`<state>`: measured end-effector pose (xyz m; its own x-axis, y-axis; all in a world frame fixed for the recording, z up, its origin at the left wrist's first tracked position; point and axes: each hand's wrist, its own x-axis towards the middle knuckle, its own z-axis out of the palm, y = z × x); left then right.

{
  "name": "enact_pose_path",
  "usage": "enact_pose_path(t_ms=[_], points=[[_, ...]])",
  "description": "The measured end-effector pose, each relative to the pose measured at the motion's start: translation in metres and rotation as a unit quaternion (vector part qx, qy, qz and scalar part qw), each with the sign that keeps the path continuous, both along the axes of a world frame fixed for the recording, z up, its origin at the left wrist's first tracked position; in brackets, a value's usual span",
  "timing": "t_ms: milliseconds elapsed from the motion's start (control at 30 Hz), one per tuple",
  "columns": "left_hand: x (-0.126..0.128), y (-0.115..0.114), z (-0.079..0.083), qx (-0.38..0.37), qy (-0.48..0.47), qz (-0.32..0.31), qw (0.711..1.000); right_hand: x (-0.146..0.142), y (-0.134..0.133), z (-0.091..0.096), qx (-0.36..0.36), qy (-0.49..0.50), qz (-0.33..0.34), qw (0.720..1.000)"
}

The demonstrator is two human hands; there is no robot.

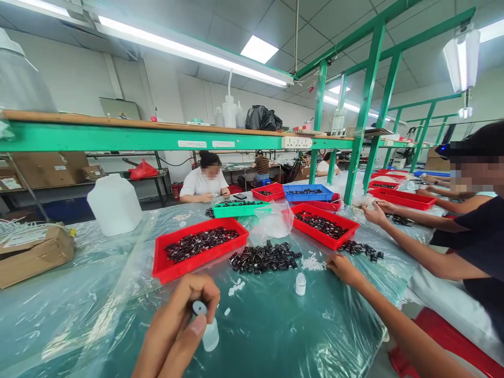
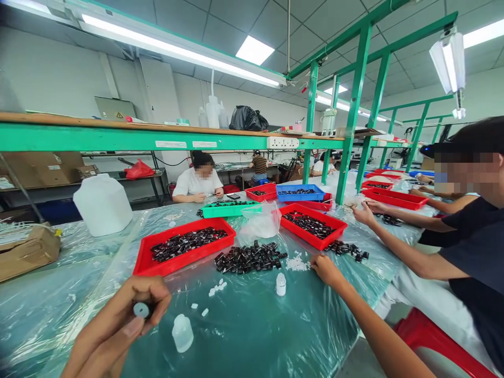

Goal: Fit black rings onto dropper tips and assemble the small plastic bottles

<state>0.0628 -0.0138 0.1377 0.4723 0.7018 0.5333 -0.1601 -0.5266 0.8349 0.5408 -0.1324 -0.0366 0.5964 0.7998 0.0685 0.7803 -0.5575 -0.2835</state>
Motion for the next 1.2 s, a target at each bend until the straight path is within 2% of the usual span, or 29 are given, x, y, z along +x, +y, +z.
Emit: enact_pose_path(t_ms=[167,367,533,633,700,767,900,967,1067,1133,1200], points=[[-0.002,0.008,0.001,0.022,0.017,-0.009,1.000,0.000,-0.004,-0.006,-0.009,-0.010,-0.021,1.000],[-0.010,-0.007,0.010,0.045,0.059,0.035,0.997,-0.010,0.000,0.000,0.021,-0.047,-0.004,0.999],[-0.016,-0.011,0.017,0.029,0.100,0.048,0.993,-0.028,-0.004,0.015,0.103,-0.062,0.002,0.993],[-0.016,-0.010,0.018,0.014,0.141,0.048,0.989,-0.048,0.001,0.038,0.198,-0.070,0.046,0.977],[-0.015,-0.009,0.017,0.022,0.154,0.049,0.987,-0.071,0.012,0.066,0.282,-0.078,0.095,0.951],[-0.014,-0.008,0.017,0.044,0.152,0.049,0.986,-0.105,0.027,0.104,0.371,-0.079,0.153,0.913],[-0.013,-0.004,0.013,0.086,0.128,0.061,0.986,-0.202,0.055,0.184,0.489,-0.023,0.286,0.824],[-0.014,0.000,0.010,0.078,0.115,0.076,0.987,-0.252,0.060,0.210,0.523,0.024,0.351,0.777],[-0.015,0.007,0.005,0.054,0.076,0.075,0.993,-0.306,0.059,0.226,0.574,0.062,0.400,0.712],[-0.016,0.012,0.005,0.049,0.030,0.047,0.997,-0.322,0.060,0.225,0.583,0.068,0.419,0.693],[-0.016,0.015,0.006,0.053,-0.017,0.014,0.998,-0.328,0.066,0.221,0.575,0.061,0.437,0.690]])
